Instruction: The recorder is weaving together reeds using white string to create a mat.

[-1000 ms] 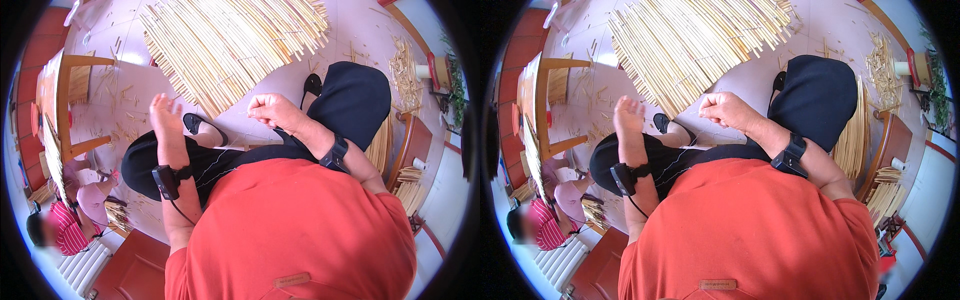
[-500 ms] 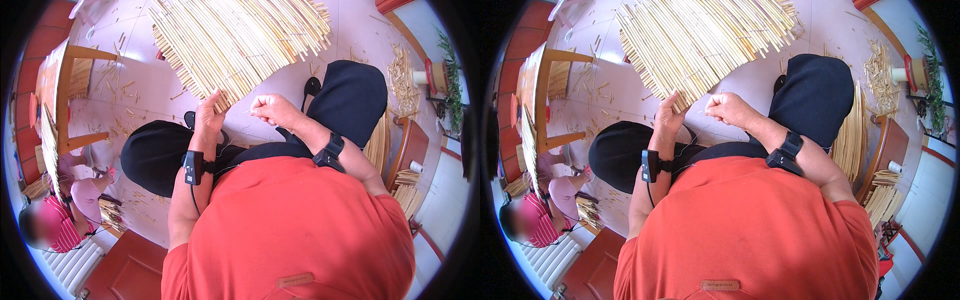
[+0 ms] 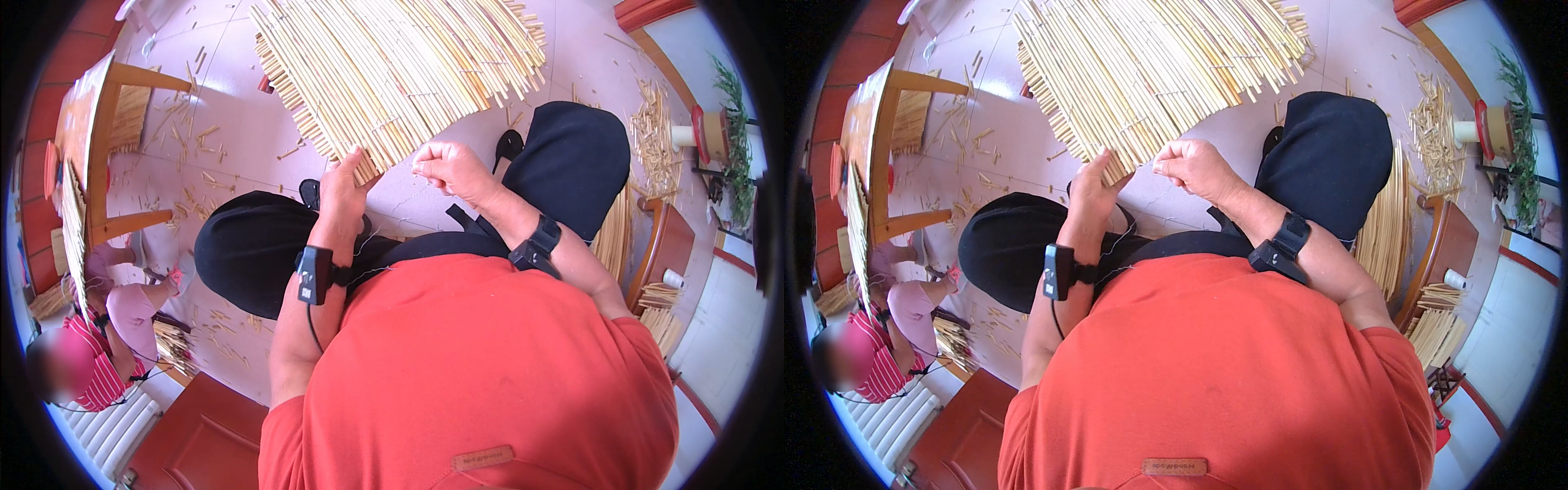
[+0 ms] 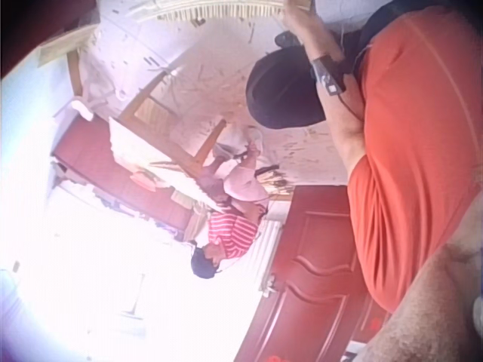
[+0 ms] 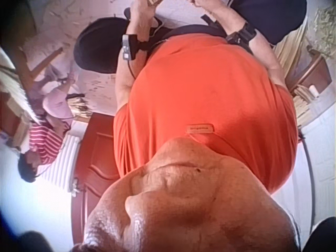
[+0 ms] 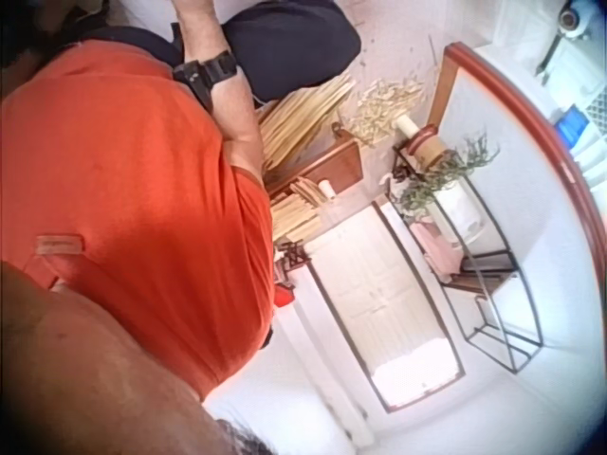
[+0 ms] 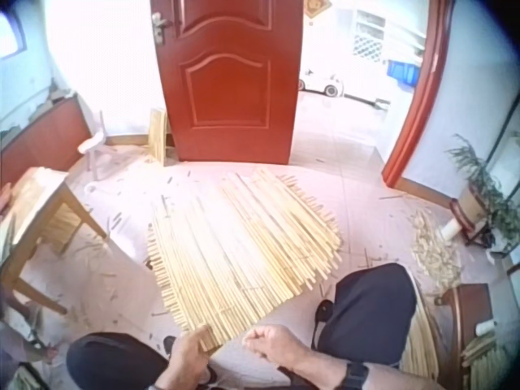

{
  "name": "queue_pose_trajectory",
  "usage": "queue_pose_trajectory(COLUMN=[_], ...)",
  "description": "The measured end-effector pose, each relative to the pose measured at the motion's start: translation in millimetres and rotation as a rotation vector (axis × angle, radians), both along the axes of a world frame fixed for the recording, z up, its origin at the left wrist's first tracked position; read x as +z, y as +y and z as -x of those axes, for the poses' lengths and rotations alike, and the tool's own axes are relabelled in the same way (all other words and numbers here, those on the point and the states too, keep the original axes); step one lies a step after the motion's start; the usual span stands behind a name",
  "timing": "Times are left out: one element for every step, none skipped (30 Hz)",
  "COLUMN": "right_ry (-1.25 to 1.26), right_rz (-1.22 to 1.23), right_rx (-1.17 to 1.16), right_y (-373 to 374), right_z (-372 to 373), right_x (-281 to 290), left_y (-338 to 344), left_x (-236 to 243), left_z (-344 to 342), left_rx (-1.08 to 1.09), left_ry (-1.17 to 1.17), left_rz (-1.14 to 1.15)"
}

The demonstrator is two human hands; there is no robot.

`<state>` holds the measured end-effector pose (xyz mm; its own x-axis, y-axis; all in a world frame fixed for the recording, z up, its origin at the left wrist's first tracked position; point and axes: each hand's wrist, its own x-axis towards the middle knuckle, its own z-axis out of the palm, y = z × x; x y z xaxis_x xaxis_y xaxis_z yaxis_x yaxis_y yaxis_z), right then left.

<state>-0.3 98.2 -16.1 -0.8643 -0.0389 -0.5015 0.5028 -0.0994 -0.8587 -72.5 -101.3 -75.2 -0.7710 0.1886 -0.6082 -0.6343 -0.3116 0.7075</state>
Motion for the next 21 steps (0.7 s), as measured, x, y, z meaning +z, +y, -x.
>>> queue_pose_trajectory(right_ry=[0.008,0.012,0.035,0.022,0.027,0.035,0.024,0.021,0.021,0.018,0.017,0.042,0.042,0.068,0.088,0.176,0.255,0.263,0.513,0.694,0.871], right_rz=[0.038,0.063,0.1,0.098,0.11,0.117,0.135,0.146,0.153,0.152,0.15,0.17,0.097,0.047,-0.02,-0.136,-0.269,-0.425,-0.562,-0.721,-0.886], right_rx=[-0.025,-0.054,-0.078,-0.093,-0.102,-0.119,-0.122,-0.13,-0.14,-0.148,-0.158,-0.155,-0.182,-0.196,-0.219,-0.214,-0.219,-0.215,-0.19,-0.154,-0.115], right_y=[1.8,3.8,5.4,7.1,8.4,7.8,6.6,5.3,4.1,3.2,2.2,2.2,3.3,4.9,7.1,8.3,9.8,11.3,12.6,14.3,15.4], right_z=[0.6,0.6,0.8,1.6,2.3,2.4,2.3,2.3,1.6,1.2,0.7,-0.2,-1.0,-1.0,-0.9,-0.9,-0.6,-0.4,-0.4,-0.3,0.3], right_x=[3.3,6.6,9.8,12.4,14.6,15.6,15.6,14.9,13.1,10.6,7.4,4.0,0.7,-2.5,-5.1,-7.0,-7.9,-7.7,-6.1,-3.4,0.2], left_y=[-6.0,-11.2,-16.7,-21.1,-24.7,-25.6,-26.2,-24.5,-22.9,-18.9,-14.9,-12.2,-9.5,-5.9,-2.7,1.0,4.9,7.8,11.0,13.5,16.1], left_x=[6.0,11.6,17.3,22.0,25.8,27.7,28.8,28.4,27.6,25.1,22.5,20.5,18.5,16.4,14.6,12.8,11.3,10.3,9.7,9.6,10.6], left_z=[-4.8,-9.2,-14.9,-19.3,-23.0,-26.3,-27.5,-27.9,-27.7,-23.6,-19.8,-14.7,-10.2,-8.0,-6.3,-5.4,-5.8,-7.4,-9.3,-11.4,-13.0], left_rx=[-0.098,-0.093,-0.086,0.023,0.139,0.092,0.053,0.015,-0.023,0.029,0.078,0.089,0.121,0.041,0.017,0.04,0.044,0.047,0.066,0.06,0.064], left_ry=[0.113,0.171,0.222,0.217,0.227,0.287,0.363,0.443,0.524,0.365,0.193,-0.015,-0.231,-0.264,-0.234,-0.213,-0.185,-0.155,-0.093,-0.013,0.05], left_rz=[0.182,0.293,0.409,0.452,0.497,0.578,0.659,0.737,0.812,0.631,0.384,0.13,-0.09,-0.219,-0.256,-0.247,-0.262,-0.289,-0.309,-0.378,-0.426])
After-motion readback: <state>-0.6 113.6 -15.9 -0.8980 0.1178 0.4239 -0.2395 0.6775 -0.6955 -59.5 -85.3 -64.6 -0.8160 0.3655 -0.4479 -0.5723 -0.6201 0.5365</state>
